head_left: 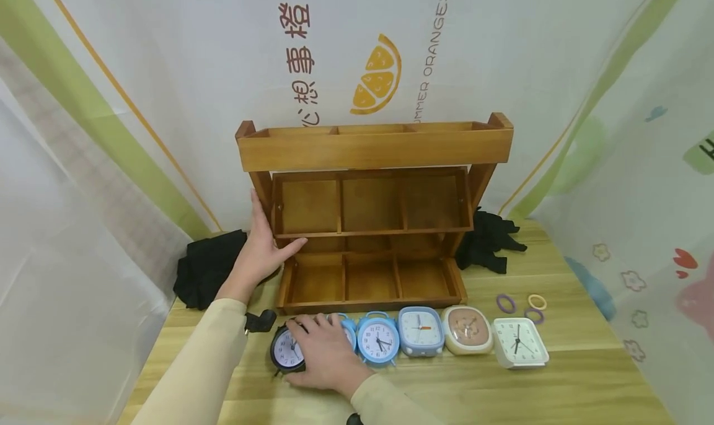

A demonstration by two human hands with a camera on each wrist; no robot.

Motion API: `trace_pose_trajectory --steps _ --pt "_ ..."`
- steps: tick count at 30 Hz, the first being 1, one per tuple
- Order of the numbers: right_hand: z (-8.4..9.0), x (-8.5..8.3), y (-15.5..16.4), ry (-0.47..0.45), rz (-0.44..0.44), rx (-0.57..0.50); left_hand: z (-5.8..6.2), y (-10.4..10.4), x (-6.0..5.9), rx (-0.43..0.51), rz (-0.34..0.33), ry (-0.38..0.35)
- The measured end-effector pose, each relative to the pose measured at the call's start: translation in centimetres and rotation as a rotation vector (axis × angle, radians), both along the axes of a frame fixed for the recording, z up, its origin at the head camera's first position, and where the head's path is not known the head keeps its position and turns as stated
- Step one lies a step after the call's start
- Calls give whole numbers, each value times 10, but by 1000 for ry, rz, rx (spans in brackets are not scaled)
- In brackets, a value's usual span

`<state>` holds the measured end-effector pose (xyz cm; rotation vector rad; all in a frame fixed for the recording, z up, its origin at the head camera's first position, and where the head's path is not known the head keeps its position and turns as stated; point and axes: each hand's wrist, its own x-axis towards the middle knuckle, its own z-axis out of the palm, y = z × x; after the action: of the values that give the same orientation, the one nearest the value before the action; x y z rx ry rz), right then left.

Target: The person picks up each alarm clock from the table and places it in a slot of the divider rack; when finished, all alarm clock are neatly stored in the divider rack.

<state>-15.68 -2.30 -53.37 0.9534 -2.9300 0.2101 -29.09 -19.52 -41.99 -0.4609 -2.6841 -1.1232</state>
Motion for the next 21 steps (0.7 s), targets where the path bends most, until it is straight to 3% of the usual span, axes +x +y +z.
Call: trace_pose_trajectory --steps 8,16,21 --pt "-5 1 -8 -29 -99 -37 -4 -2 -6 55 -49 0" --pt "-3 2 -10 -34 -108 -66 -8 -1 -6 127 -21 -22" --pt "-3 0 -12 -30 -114 -68 -12 -3 -7 173 -15 -87"
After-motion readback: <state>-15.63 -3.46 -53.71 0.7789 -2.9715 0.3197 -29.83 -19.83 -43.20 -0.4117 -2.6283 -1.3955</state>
